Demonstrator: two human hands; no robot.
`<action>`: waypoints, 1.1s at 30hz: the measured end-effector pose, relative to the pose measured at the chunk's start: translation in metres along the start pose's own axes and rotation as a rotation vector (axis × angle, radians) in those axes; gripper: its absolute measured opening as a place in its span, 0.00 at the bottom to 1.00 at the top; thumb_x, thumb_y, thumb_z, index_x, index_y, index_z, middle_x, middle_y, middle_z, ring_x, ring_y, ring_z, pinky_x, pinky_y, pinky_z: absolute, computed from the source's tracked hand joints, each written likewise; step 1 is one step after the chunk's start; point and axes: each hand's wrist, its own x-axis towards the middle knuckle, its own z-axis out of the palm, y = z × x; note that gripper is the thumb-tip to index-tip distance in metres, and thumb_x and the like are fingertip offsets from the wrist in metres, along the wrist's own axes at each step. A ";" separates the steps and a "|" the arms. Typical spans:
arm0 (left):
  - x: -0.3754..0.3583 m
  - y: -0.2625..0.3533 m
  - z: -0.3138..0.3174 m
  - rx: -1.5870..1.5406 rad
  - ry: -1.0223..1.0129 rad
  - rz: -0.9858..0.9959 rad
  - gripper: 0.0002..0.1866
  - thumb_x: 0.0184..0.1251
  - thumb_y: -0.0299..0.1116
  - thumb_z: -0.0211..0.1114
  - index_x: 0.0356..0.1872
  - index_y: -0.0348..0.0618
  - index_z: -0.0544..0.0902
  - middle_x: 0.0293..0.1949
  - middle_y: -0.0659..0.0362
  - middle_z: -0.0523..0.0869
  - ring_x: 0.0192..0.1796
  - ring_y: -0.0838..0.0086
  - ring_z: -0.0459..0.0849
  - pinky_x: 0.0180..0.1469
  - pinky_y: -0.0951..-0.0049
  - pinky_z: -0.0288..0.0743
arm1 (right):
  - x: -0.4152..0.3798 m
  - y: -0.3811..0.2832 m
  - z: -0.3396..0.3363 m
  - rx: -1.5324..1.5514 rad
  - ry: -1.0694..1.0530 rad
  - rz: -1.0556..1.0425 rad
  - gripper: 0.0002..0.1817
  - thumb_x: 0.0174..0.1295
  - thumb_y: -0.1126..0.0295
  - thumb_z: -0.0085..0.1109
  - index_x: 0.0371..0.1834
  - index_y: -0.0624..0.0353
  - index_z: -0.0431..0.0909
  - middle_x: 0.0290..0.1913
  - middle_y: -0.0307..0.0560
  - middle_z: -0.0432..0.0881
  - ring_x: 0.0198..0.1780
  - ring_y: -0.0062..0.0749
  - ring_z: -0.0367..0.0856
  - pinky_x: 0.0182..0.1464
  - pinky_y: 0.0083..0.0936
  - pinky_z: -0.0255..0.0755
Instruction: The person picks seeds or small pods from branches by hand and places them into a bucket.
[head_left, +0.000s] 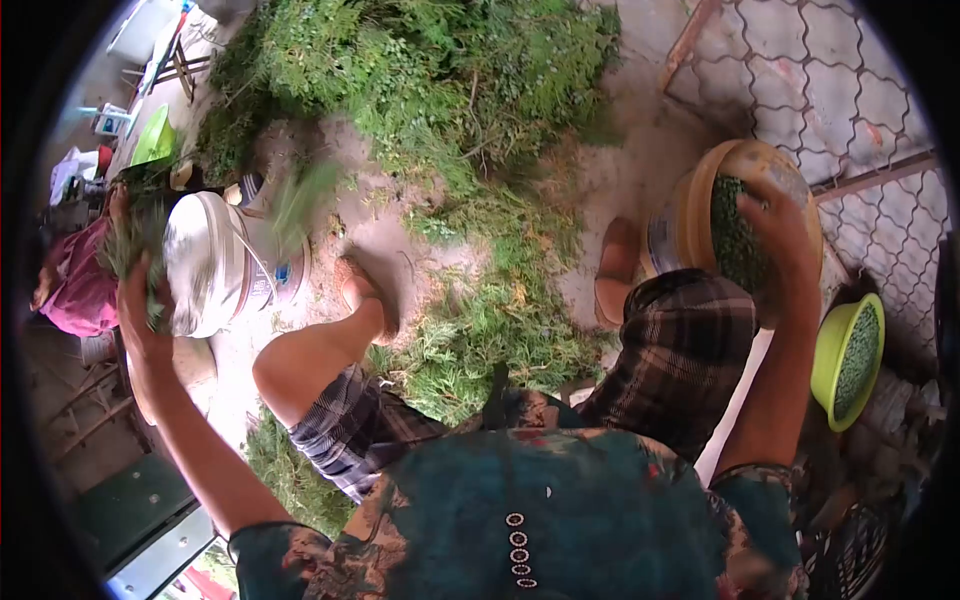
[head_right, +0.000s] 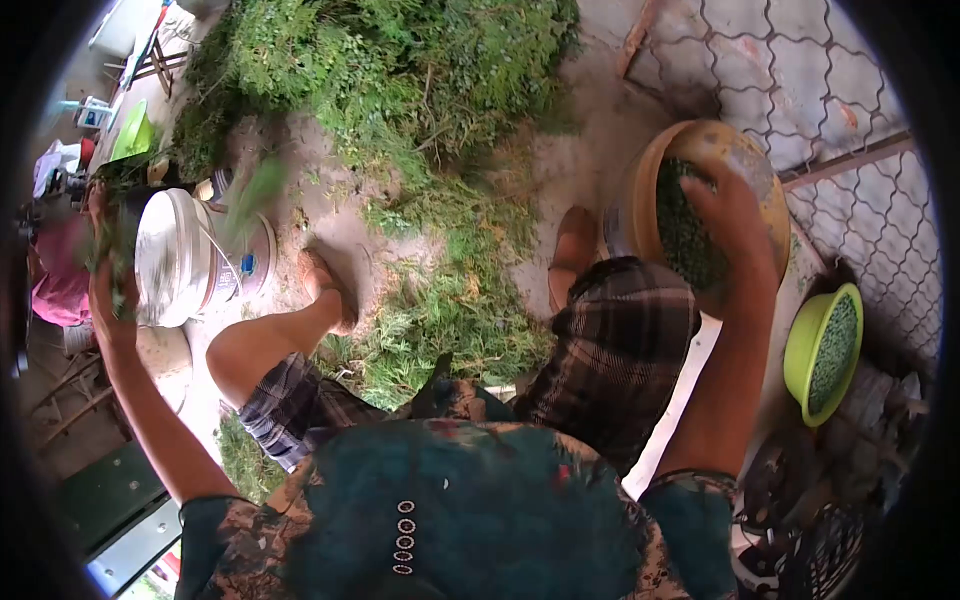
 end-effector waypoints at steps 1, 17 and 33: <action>-0.018 0.002 -0.017 0.564 0.204 -0.054 0.12 0.62 0.29 0.50 0.44 0.34 0.72 0.34 0.54 0.75 0.32 0.71 0.73 0.31 0.73 0.67 | 0.003 -0.026 -0.010 0.051 0.020 -0.123 0.21 0.54 0.60 0.55 0.43 0.66 0.75 0.41 0.61 0.79 0.45 0.47 0.77 0.48 0.35 0.68; 0.067 -0.098 0.158 1.271 -0.400 -0.033 0.09 0.57 0.31 0.55 0.33 0.35 0.78 0.32 0.43 0.78 0.38 0.49 0.75 0.42 0.58 0.67 | 0.022 -0.172 0.043 -0.085 -0.200 -0.490 0.15 0.53 0.65 0.55 0.41 0.61 0.74 0.33 0.56 0.79 0.38 0.50 0.77 0.42 0.39 0.70; 0.140 -0.404 0.354 1.679 -0.589 0.458 0.12 0.55 0.27 0.57 0.42 0.44 0.74 0.38 0.50 0.78 0.51 0.55 0.73 0.67 0.47 0.45 | 0.010 -0.171 0.029 -0.147 -0.602 -0.325 0.15 0.49 0.73 0.59 0.41 0.60 0.68 0.34 0.52 0.74 0.37 0.50 0.75 0.38 0.39 0.67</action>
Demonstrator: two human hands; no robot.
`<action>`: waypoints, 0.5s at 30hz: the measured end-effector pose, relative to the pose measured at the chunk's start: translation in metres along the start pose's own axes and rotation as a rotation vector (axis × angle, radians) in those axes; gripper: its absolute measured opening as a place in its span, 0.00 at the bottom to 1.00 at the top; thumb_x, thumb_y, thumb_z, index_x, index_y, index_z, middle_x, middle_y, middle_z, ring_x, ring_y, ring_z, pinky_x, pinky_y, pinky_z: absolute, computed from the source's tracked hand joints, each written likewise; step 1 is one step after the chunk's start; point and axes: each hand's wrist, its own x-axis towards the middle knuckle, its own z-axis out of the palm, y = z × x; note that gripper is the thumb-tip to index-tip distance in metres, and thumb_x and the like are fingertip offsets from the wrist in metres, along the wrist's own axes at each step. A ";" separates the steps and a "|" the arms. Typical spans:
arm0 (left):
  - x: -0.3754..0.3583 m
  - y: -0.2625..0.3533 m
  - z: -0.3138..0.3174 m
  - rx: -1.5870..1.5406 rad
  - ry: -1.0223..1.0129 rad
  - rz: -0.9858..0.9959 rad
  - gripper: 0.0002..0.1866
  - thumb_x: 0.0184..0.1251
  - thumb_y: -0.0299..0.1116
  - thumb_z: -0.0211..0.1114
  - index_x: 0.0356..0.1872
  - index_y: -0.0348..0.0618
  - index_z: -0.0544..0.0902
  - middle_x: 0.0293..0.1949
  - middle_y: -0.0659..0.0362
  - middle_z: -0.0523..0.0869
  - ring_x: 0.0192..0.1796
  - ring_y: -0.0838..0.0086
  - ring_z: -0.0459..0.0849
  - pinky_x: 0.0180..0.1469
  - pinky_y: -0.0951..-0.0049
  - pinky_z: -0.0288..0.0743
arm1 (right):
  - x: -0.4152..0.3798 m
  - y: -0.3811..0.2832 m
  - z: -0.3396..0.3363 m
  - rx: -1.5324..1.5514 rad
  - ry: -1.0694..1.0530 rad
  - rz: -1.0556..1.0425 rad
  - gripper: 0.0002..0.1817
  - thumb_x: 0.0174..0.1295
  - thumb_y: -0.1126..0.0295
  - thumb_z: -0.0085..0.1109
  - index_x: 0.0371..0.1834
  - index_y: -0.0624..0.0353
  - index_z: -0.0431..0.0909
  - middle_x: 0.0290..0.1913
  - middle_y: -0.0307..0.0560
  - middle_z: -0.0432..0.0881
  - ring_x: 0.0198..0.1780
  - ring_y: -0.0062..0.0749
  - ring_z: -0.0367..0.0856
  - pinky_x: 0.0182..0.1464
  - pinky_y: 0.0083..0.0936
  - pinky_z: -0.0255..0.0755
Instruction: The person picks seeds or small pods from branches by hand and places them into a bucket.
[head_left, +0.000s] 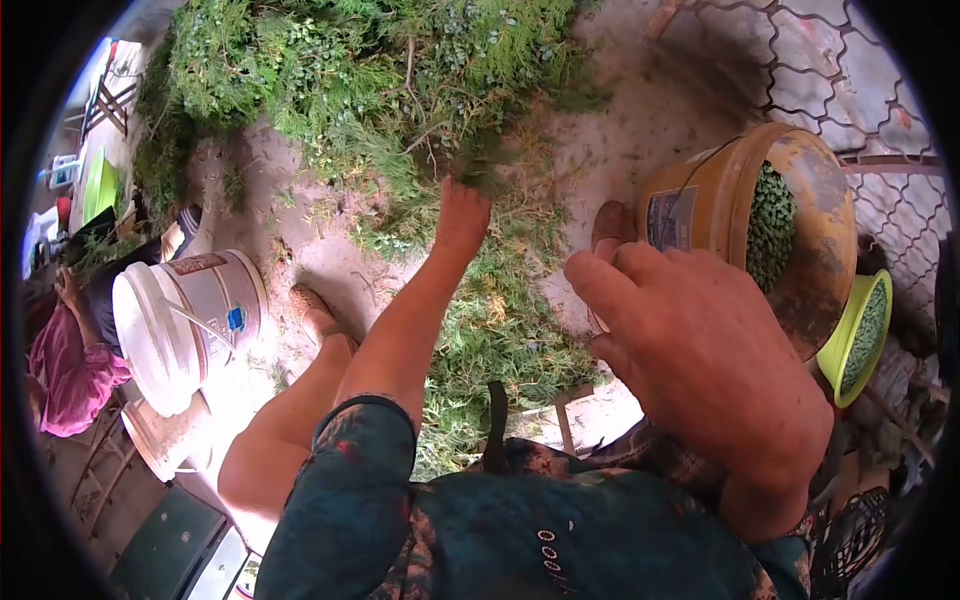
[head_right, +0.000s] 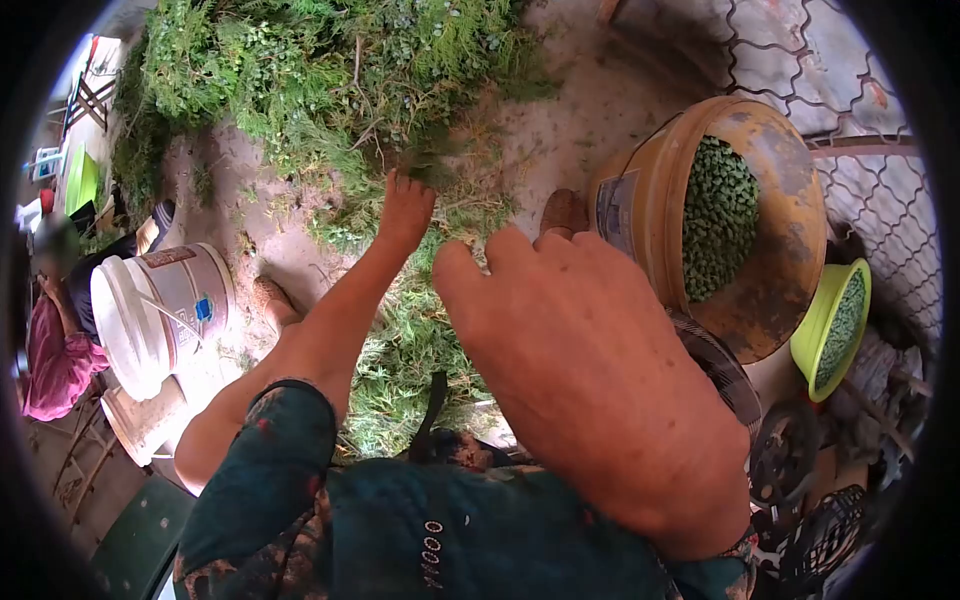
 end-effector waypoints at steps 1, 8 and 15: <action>0.000 -0.005 -0.007 0.008 -0.100 -0.014 0.11 0.54 0.26 0.57 0.40 0.44 0.74 0.33 0.51 0.79 0.48 0.57 0.76 0.67 0.47 0.44 | 0.000 0.000 0.001 0.004 0.024 -0.013 0.15 0.49 0.73 0.59 0.40 0.59 0.68 0.34 0.51 0.74 0.37 0.49 0.75 0.37 0.39 0.67; 0.001 -0.077 -0.081 -0.837 0.430 -0.306 0.08 0.57 0.29 0.60 0.36 0.37 0.77 0.25 0.50 0.81 0.27 0.67 0.80 0.40 0.70 0.73 | -0.005 -0.003 0.007 0.048 0.130 -0.108 0.11 0.50 0.72 0.57 0.36 0.58 0.67 0.31 0.49 0.74 0.36 0.47 0.75 0.36 0.38 0.66; -0.044 -0.127 -0.244 -1.630 0.583 -0.625 0.06 0.58 0.33 0.65 0.31 0.46 0.78 0.27 0.68 0.79 0.27 0.86 0.74 0.28 0.83 0.69 | 0.020 -0.018 0.005 -0.060 0.479 -0.145 0.02 0.47 0.79 0.49 0.26 0.63 0.68 0.24 0.53 0.75 0.30 0.50 0.77 0.31 0.41 0.70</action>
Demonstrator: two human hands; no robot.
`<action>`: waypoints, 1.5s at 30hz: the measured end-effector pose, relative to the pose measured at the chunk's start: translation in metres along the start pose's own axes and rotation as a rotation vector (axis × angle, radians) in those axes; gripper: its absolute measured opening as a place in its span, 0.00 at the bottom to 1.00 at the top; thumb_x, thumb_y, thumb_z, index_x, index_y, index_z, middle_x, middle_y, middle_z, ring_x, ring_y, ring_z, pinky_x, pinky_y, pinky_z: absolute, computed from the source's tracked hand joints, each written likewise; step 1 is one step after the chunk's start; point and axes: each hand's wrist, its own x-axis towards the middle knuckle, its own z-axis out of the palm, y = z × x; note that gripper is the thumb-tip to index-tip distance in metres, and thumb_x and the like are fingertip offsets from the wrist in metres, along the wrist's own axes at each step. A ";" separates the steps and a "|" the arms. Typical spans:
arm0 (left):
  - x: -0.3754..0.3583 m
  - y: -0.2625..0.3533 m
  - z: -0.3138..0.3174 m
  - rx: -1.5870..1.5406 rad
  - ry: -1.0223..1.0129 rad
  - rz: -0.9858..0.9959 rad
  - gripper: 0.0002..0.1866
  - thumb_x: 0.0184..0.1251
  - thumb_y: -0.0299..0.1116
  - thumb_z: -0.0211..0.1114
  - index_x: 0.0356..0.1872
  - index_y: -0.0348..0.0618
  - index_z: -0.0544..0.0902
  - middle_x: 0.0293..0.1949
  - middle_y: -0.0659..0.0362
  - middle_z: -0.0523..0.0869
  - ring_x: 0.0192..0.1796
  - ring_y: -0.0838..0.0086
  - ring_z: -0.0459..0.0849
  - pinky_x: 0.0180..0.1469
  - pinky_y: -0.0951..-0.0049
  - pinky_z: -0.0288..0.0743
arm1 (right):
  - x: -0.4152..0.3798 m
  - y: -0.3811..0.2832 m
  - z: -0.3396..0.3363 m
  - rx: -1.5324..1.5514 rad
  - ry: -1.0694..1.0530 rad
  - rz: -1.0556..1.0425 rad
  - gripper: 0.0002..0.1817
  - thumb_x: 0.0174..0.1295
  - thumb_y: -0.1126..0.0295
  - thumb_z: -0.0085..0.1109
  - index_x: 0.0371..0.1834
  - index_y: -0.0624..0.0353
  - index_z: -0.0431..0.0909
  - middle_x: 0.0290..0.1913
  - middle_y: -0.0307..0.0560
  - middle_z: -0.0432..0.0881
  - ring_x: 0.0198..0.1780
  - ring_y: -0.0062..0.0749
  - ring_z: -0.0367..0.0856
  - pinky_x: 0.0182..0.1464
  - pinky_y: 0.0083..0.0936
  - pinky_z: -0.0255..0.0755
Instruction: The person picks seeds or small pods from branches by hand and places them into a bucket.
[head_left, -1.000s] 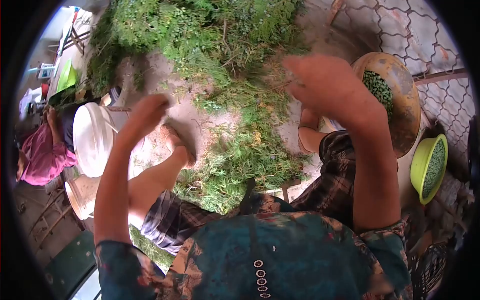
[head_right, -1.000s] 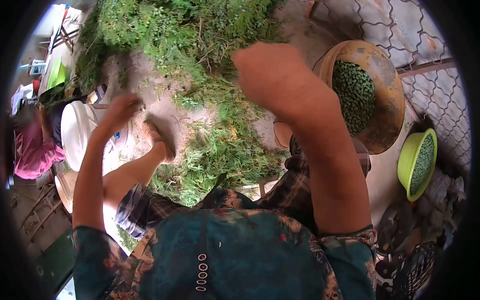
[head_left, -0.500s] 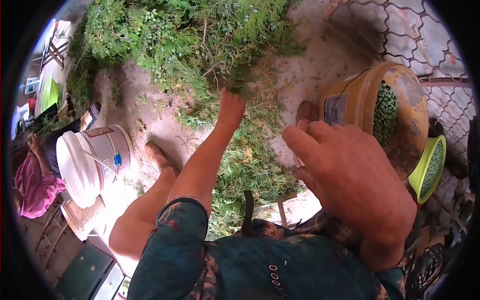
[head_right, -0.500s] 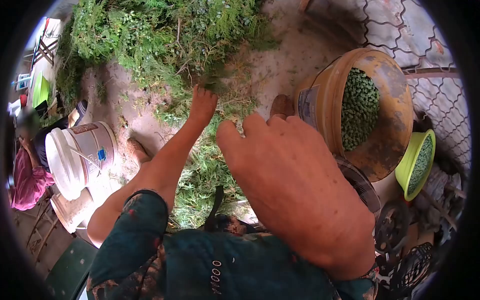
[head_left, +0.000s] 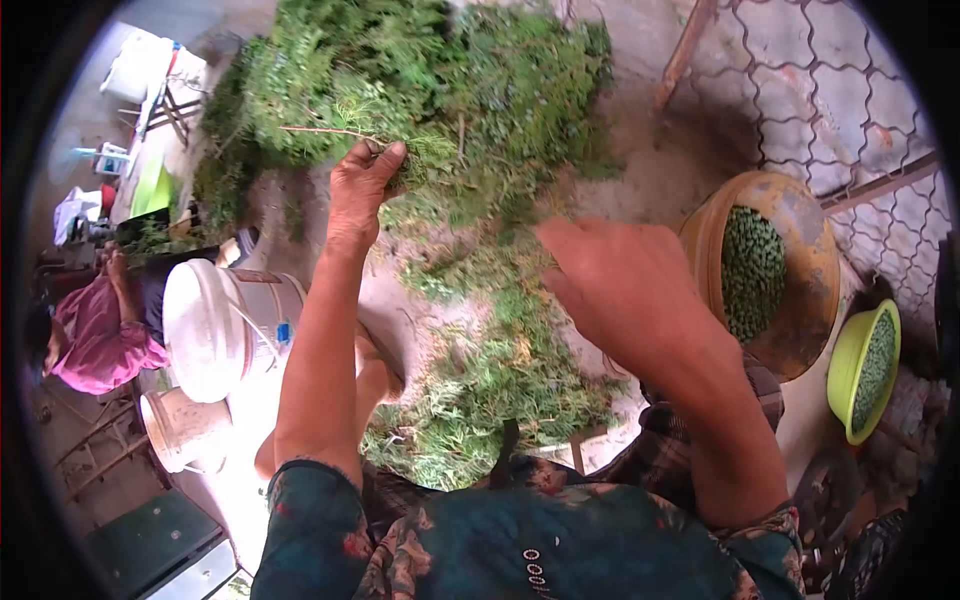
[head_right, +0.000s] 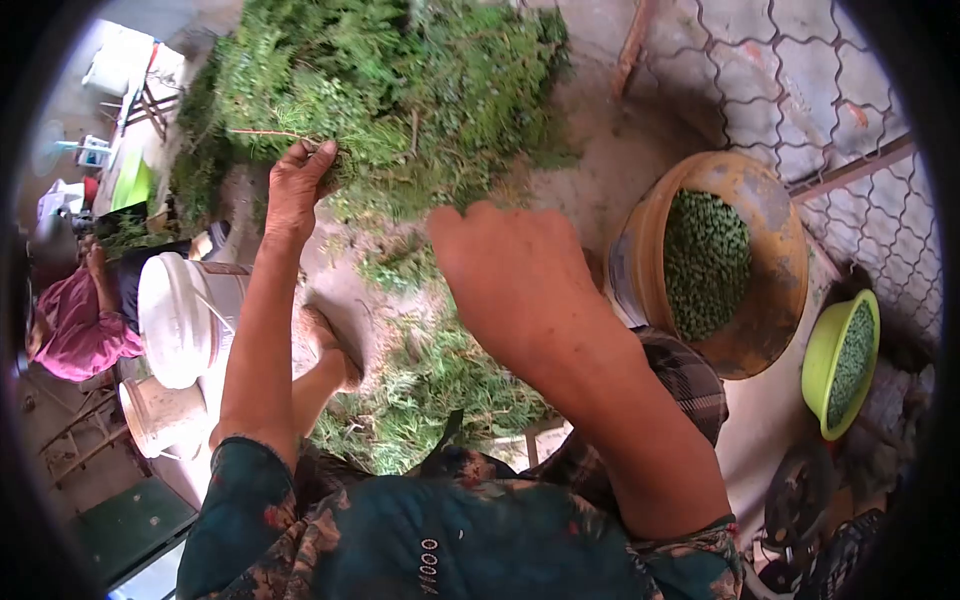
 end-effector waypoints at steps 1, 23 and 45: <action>-0.007 0.017 -0.005 0.015 -0.031 0.008 0.05 0.58 0.33 0.65 0.31 0.46 0.78 0.27 0.69 0.79 0.28 0.86 0.74 0.31 0.82 0.69 | 0.007 -0.004 -0.001 0.073 0.125 0.006 0.02 0.48 0.78 0.50 0.26 0.62 0.69 0.24 0.53 0.76 0.30 0.50 0.77 0.31 0.41 0.70; -0.114 0.085 -0.018 -0.210 0.015 0.251 0.03 0.63 0.26 0.59 0.36 0.39 0.78 0.29 0.67 0.79 0.30 0.88 0.71 0.36 0.86 0.65 | 0.062 -0.067 0.023 0.394 0.414 -0.200 0.09 0.48 0.75 0.59 0.33 0.62 0.73 0.26 0.50 0.77 0.25 0.44 0.77 0.27 0.32 0.71; -0.107 0.097 -0.044 -0.475 0.063 0.115 0.07 0.65 0.27 0.55 0.40 0.34 0.76 0.29 0.61 0.78 0.30 0.80 0.75 0.36 0.79 0.72 | 0.072 -0.087 0.005 1.577 -0.137 -0.039 0.06 0.59 0.73 0.51 0.30 0.66 0.72 0.21 0.43 0.75 0.19 0.20 0.71 0.17 0.18 0.64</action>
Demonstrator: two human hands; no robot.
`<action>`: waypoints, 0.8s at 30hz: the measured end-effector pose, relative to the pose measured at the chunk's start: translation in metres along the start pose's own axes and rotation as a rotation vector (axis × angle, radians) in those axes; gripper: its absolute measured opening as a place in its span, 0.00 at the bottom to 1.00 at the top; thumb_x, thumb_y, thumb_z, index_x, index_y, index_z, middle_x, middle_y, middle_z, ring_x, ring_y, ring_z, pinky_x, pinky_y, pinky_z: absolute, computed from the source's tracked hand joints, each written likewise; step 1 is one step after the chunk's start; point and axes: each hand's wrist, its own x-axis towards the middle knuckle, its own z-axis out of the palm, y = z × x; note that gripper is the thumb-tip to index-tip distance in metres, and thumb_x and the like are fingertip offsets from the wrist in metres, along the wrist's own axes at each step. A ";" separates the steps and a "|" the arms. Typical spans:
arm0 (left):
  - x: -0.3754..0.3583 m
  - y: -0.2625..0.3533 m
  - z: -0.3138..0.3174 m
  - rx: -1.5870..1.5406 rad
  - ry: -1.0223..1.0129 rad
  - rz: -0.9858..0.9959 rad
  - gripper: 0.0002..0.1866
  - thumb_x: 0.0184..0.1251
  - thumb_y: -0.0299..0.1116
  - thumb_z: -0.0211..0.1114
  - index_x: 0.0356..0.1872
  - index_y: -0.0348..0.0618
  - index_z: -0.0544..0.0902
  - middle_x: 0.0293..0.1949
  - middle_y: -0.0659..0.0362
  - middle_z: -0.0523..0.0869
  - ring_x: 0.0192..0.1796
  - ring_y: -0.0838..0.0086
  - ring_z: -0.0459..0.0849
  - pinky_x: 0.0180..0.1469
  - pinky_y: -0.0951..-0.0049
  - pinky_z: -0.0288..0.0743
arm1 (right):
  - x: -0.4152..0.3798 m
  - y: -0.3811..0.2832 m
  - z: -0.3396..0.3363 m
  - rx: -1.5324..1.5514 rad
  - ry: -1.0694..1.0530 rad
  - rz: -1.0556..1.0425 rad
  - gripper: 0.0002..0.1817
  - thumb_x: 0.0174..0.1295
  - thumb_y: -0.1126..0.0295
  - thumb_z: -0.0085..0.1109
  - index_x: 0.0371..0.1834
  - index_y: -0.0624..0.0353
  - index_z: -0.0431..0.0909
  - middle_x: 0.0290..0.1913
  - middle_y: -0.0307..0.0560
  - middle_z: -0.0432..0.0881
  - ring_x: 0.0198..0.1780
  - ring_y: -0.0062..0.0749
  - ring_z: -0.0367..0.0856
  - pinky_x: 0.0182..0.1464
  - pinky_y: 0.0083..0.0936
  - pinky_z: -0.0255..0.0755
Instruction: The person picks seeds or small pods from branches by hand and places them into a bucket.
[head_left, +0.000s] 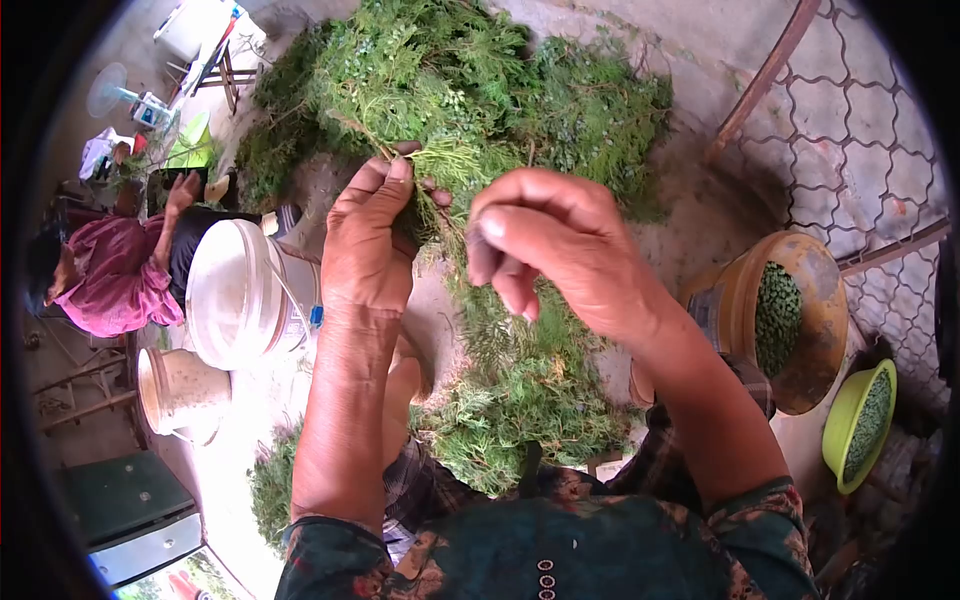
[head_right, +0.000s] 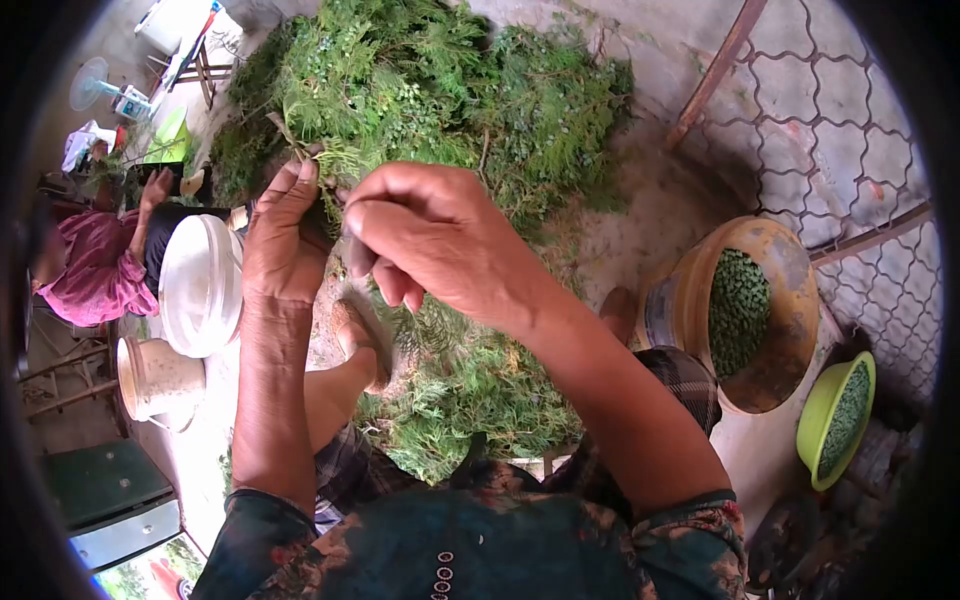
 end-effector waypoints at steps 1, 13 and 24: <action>0.002 0.003 -0.002 -0.123 0.021 -0.062 0.08 0.67 0.27 0.53 0.43 0.34 0.75 0.30 0.59 0.77 0.30 0.76 0.75 0.38 0.77 0.73 | 0.002 0.002 -0.004 0.000 -0.005 -0.005 0.06 0.59 0.73 0.51 0.30 0.66 0.72 0.21 0.43 0.75 0.19 0.20 0.71 0.17 0.18 0.64; -0.007 0.003 0.007 -0.238 -0.043 -0.148 0.05 0.66 0.24 0.52 0.40 0.37 0.73 0.30 0.60 0.77 0.33 0.74 0.77 0.40 0.75 0.75 | 0.000 0.012 -0.006 -0.197 0.124 0.037 0.12 0.60 0.65 0.58 0.30 0.65 0.73 0.19 0.36 0.71 0.16 0.15 0.66 0.14 0.17 0.57; 0.004 -0.010 -0.005 -0.619 -0.301 -0.482 0.16 0.63 0.22 0.51 0.52 0.36 0.68 0.29 0.63 0.73 0.28 0.80 0.70 0.31 0.79 0.68 | 0.000 0.013 -0.005 -0.259 0.030 -0.110 0.05 0.60 0.74 0.51 0.34 0.65 0.73 0.22 0.33 0.69 0.21 0.10 0.60 0.20 0.13 0.54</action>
